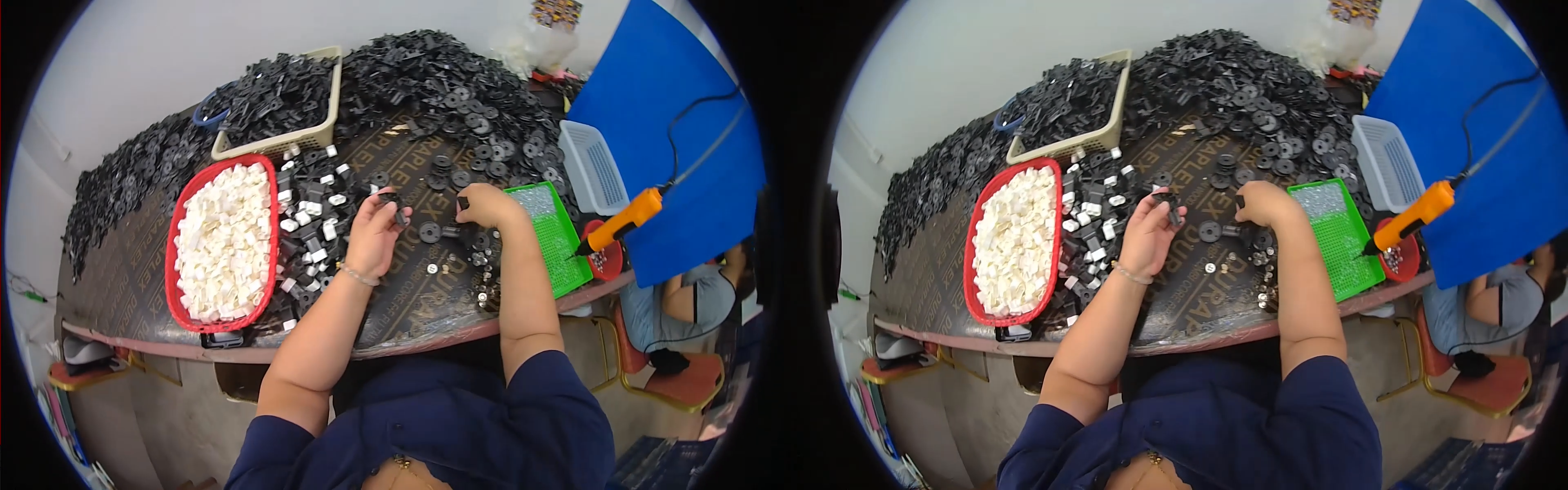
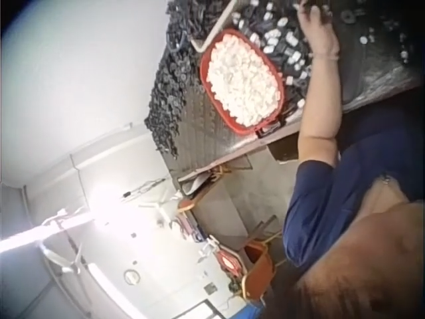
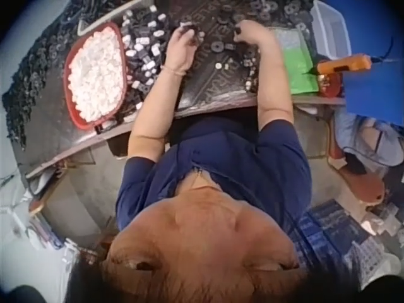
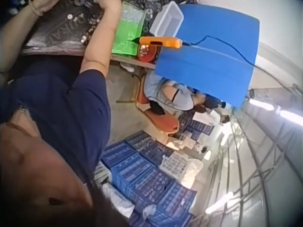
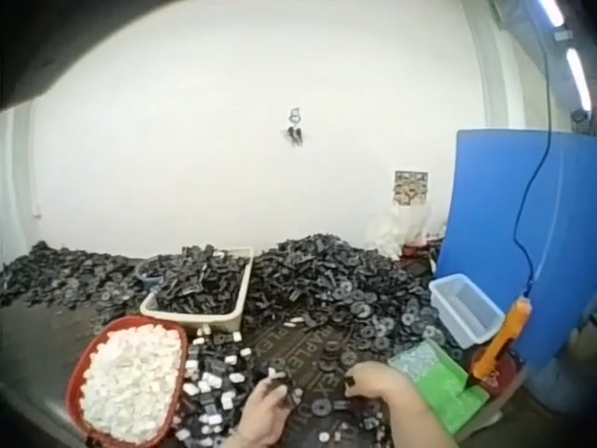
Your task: Assembling small black and white plastic components by hand at a factory workbench.
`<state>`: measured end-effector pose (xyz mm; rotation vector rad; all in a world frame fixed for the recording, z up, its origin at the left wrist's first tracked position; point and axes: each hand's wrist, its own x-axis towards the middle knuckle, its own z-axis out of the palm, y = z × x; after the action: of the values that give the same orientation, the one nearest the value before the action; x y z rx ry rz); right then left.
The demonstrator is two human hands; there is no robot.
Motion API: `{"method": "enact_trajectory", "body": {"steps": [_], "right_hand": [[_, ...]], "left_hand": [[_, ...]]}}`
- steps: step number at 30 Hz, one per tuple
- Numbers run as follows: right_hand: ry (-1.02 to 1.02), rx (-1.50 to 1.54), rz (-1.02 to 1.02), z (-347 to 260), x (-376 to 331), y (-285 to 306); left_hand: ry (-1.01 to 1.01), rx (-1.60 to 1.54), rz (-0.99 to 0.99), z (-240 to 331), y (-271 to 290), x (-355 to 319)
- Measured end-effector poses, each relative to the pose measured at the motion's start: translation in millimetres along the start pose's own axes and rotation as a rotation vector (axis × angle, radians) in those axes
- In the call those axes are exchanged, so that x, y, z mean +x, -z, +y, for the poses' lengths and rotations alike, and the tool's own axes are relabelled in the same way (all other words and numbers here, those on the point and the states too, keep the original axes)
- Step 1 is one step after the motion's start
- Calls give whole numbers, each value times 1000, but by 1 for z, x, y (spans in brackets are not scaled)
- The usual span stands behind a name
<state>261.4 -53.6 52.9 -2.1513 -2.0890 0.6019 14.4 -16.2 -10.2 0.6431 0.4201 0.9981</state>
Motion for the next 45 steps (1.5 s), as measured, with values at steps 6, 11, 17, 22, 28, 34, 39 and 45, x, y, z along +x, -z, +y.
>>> {"method": "enact_trajectory", "body": {"steps": [6,11,17,22,28,34,39,45], "right_hand": [[228,181,305,-25,-20,3],[373,513,576,-76,-12,-28],[582,341,651,-93,0,-48],[510,164,623,-104,-23,-51],[644,353,658,-61,-14,-55],[684,342,958,-65,-29,-86],[583,366,987,-50,-53,-77],[659,427,922,-62,-53,-72]], "left_hand": [[136,31,-47,9,-8,-8],[108,7,-115,4,-18,-13],[-87,-46,-56,-7,7,5],[-92,-1,-39,-11,24,12],[-28,79,-24,-2,-13,5],[-52,90,27,-16,7,-16],[105,6,-142,-31,-6,-41],[101,-18,-263,-23,-10,-46]]}}
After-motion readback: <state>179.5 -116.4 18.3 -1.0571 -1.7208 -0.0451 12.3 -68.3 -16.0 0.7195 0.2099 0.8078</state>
